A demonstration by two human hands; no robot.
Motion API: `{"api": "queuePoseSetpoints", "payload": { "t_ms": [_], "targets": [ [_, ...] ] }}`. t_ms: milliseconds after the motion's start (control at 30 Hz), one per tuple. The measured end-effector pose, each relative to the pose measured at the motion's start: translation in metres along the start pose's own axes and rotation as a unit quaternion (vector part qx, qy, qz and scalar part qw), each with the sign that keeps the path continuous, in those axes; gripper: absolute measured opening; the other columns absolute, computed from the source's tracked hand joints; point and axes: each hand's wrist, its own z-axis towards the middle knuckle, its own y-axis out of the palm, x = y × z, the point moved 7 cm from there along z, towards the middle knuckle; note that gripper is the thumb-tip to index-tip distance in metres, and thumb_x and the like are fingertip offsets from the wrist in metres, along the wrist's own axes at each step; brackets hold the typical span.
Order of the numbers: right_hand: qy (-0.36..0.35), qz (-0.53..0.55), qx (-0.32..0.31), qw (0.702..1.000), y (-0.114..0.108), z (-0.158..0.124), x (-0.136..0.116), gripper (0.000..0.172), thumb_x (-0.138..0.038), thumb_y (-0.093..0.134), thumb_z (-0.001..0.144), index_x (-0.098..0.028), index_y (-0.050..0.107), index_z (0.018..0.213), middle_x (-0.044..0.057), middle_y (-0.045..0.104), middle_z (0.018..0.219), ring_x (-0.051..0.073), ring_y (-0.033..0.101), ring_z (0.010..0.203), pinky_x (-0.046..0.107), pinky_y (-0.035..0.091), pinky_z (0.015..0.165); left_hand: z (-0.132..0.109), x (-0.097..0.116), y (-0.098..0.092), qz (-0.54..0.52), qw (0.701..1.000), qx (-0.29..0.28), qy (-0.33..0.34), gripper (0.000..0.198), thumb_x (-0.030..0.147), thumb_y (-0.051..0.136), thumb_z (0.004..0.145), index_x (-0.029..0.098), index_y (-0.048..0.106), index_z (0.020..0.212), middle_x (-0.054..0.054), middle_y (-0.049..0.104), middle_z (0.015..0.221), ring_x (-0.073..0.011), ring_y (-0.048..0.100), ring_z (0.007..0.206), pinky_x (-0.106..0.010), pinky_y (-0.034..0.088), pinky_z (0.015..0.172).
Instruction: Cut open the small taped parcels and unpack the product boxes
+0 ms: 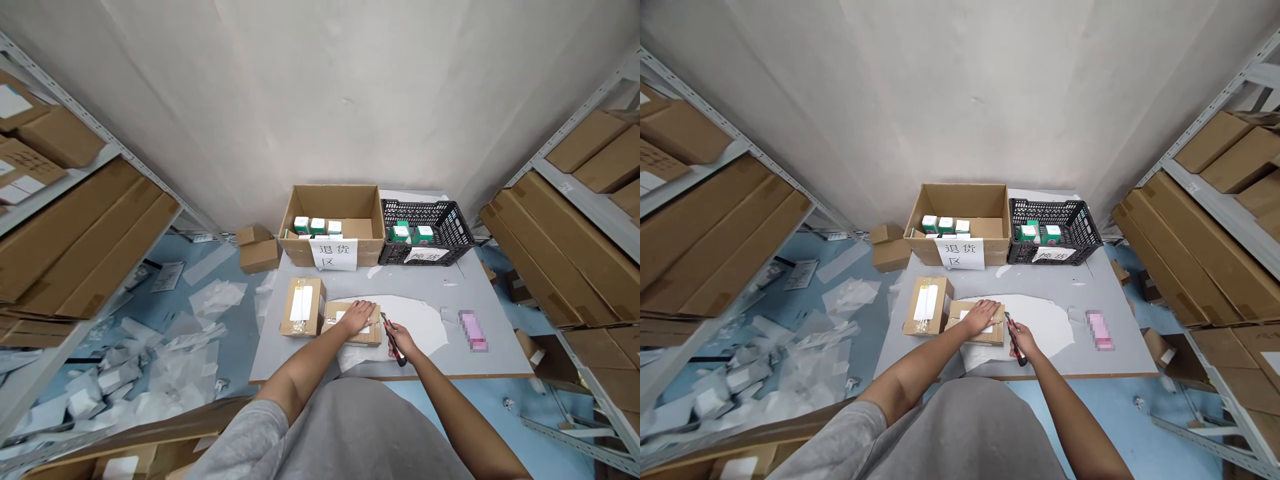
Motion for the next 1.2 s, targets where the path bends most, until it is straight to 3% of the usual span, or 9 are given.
{"api": "queuePoseSetpoints", "payload": {
  "t_ms": [267, 567, 633, 700, 800, 900, 1067, 1200],
  "targets": [
    [-0.008, 0.050, -0.055, 0.997, -0.003, 0.011, 0.030, 0.052, -0.075, 0.064, 0.081, -0.027, 0.046, 0.090, -0.008, 0.056, 0.045, 0.016, 0.055, 0.034, 0.026, 0.044, 0.038, -0.007, 0.006, 0.014, -0.016, 1.000, -0.001, 0.018, 0.064, 0.052, 0.051, 0.107, 0.019, 0.041, 0.161, -0.017, 0.060, 0.146, -0.0319, 0.054, 0.135, -0.044, 0.033, 0.117],
    [-0.031, 0.085, -0.080, 0.993, 0.006, 0.021, 0.032, 0.057, -0.078, 0.066, 0.079, -0.026, 0.048, 0.097, -0.008, 0.057, 0.047, 0.017, 0.055, 0.034, 0.026, 0.042, 0.038, -0.009, 0.002, 0.010, -0.061, 0.998, 0.000, 0.015, 0.068, 0.058, 0.048, 0.107, 0.019, 0.039, 0.162, -0.018, 0.059, 0.149, -0.0323, 0.052, 0.139, -0.046, 0.034, 0.120],
    [-0.037, 0.089, -0.077, 0.992, 0.008, 0.022, 0.032, 0.058, -0.078, 0.066, 0.079, -0.026, 0.048, 0.098, -0.008, 0.057, 0.046, 0.017, 0.055, 0.034, 0.026, 0.043, 0.038, -0.009, 0.003, 0.011, -0.069, 0.997, -0.007, 0.017, 0.079, 0.064, 0.048, 0.104, 0.017, 0.034, 0.166, -0.019, 0.057, 0.152, -0.0332, 0.051, 0.142, -0.048, 0.031, 0.123],
    [-0.039, 0.092, -0.075, 0.992, 0.009, 0.023, 0.031, 0.056, -0.076, 0.066, 0.080, -0.026, 0.048, 0.098, -0.008, 0.057, 0.048, 0.017, 0.056, 0.034, 0.026, 0.044, 0.037, -0.011, 0.005, 0.014, -0.068, 0.997, -0.023, 0.022, 0.103, 0.078, 0.053, 0.095, 0.013, 0.023, 0.170, -0.024, 0.050, 0.160, -0.0367, 0.044, 0.150, -0.052, 0.022, 0.128],
    [-0.027, 0.092, -0.071, 0.993, 0.009, 0.025, 0.027, 0.049, -0.069, 0.067, 0.084, -0.026, 0.049, 0.099, -0.007, 0.060, 0.055, 0.017, 0.058, 0.037, 0.025, 0.044, 0.037, -0.020, 0.004, 0.016, -0.046, 0.998, -0.046, 0.014, 0.141, 0.095, 0.058, 0.075, 0.007, 0.005, 0.172, -0.031, 0.026, 0.173, -0.0457, 0.022, 0.162, -0.062, 0.004, 0.130],
    [-0.021, 0.070, -0.059, 0.996, 0.009, 0.024, 0.021, 0.044, -0.065, 0.066, 0.087, -0.025, 0.048, 0.098, -0.008, 0.059, 0.057, 0.014, 0.055, 0.036, 0.024, 0.043, 0.036, -0.030, 0.003, 0.016, -0.021, 0.997, -0.070, 0.006, 0.151, 0.096, 0.062, 0.067, 0.007, 0.000, 0.172, -0.033, 0.013, 0.176, -0.0500, 0.010, 0.164, -0.069, -0.002, 0.127],
    [-0.019, 0.032, -0.053, 0.998, 0.010, 0.013, 0.018, 0.053, -0.075, 0.063, 0.083, -0.027, 0.045, 0.095, -0.010, 0.056, 0.054, 0.012, 0.050, 0.035, 0.022, 0.040, 0.036, -0.037, 0.003, 0.012, -0.007, 0.994, -0.104, -0.027, 0.152, 0.080, 0.081, 0.060, 0.013, 0.006, 0.173, -0.031, 0.029, 0.171, -0.0496, 0.026, 0.158, -0.067, 0.007, 0.128],
    [-0.014, 0.020, -0.061, 0.998, 0.009, 0.000, 0.024, 0.055, -0.077, 0.064, 0.080, -0.028, 0.043, 0.092, -0.011, 0.055, 0.052, 0.012, 0.048, 0.034, 0.024, 0.040, 0.036, -0.037, 0.004, 0.008, -0.017, 0.994, -0.100, -0.029, 0.149, 0.073, 0.085, 0.059, 0.016, 0.009, 0.173, -0.029, 0.037, 0.167, -0.0474, 0.034, 0.154, -0.063, 0.012, 0.128]
  ]
}}
